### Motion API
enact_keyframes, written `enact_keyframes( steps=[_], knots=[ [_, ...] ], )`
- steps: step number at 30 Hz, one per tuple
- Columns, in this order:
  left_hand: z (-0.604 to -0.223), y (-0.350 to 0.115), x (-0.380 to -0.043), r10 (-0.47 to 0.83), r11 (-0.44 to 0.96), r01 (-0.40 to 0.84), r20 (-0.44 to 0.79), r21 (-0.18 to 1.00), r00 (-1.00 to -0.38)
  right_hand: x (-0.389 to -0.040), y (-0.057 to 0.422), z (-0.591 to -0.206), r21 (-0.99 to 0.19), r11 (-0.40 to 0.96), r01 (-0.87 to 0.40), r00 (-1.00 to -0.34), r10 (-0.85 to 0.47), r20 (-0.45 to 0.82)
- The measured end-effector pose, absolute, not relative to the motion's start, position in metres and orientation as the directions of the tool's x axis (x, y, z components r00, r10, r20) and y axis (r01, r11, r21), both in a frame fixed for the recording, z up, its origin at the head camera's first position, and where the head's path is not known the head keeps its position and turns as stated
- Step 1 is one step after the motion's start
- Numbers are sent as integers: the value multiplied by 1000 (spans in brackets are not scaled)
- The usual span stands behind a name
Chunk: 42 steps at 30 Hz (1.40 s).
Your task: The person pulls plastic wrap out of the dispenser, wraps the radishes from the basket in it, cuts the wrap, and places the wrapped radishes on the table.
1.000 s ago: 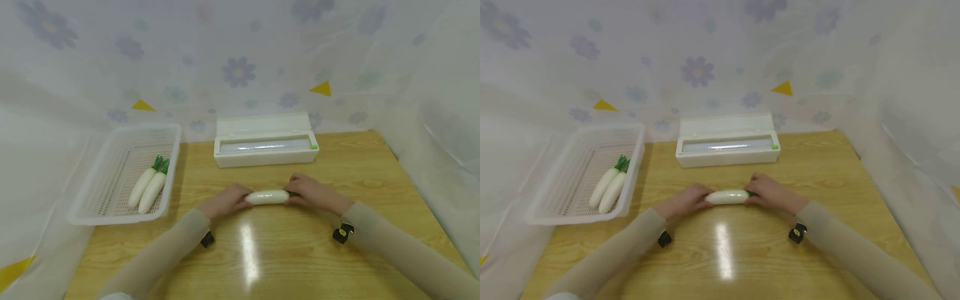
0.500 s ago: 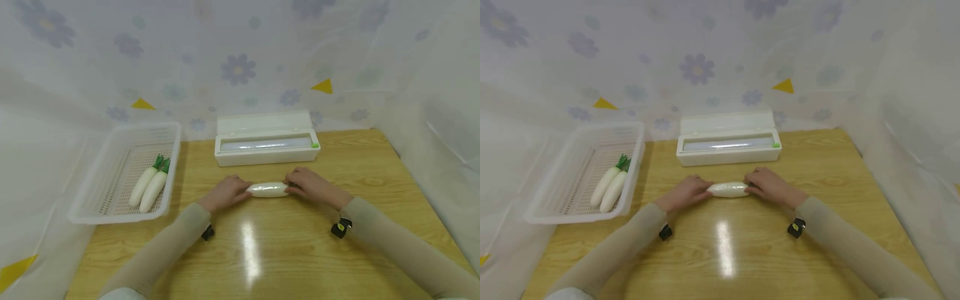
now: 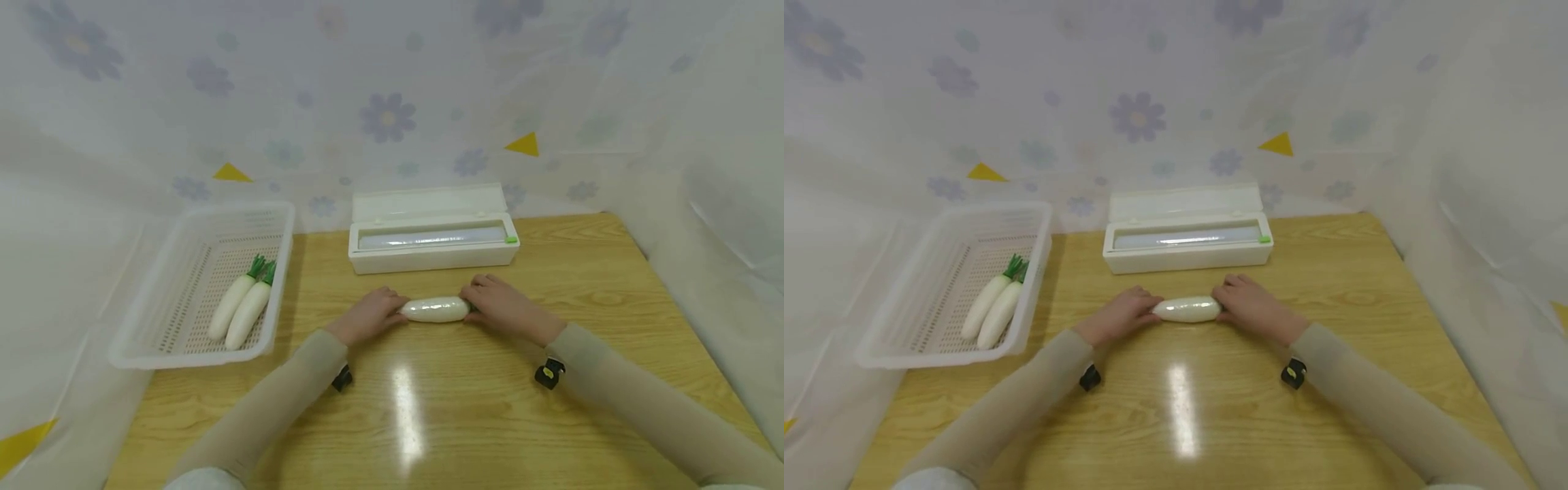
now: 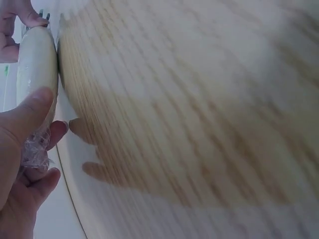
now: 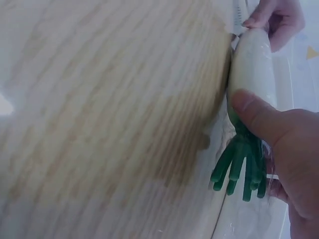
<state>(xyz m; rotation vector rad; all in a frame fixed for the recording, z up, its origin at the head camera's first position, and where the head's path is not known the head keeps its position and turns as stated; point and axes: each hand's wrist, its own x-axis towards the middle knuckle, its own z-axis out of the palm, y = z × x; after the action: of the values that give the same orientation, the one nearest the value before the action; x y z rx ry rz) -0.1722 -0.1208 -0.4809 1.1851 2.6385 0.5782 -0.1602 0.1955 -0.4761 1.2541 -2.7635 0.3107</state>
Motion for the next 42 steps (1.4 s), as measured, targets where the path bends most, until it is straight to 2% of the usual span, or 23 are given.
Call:
enact_keyframes(
  steps=[4,8,13,20,22,26,29,36,40,42],
  knots=[
    [-484,-123,-175,787,554,707,1,439,-617,-164,200,-476,-185,631,-754,-656,-741,146],
    [-484,-126,-175,821,474,707,26,525,-570,-165,205,-474,-289,616,-732,-664,-741,102],
    [-487,-132,-173,816,452,675,35,584,-577,-164,207,-472,-345,598,-723,-657,-750,74],
    [-501,-138,-174,805,502,784,135,364,-578,-166,206,-472,-242,546,-802,-591,-785,187],
    [-499,-136,-173,792,523,779,141,347,-594,-168,207,-474,-208,536,-818,-572,-795,201],
    [-487,-131,-167,750,582,724,100,372,-654,-169,210,-480,-210,545,-812,-582,-785,211],
    [-483,-130,-166,732,617,706,73,348,-677,-169,212,-482,-217,552,-805,-591,-776,220],
    [-485,-129,-164,759,608,761,113,227,-641,-166,203,-481,-245,615,-750,-655,-741,146],
    [-483,-129,-164,787,547,796,165,258,-594,-164,197,-482,-233,653,-721,-688,-716,120],
    [-484,-130,-165,790,530,787,154,318,-594,-164,196,-483,-217,652,-727,-683,-719,130]
  ],
)
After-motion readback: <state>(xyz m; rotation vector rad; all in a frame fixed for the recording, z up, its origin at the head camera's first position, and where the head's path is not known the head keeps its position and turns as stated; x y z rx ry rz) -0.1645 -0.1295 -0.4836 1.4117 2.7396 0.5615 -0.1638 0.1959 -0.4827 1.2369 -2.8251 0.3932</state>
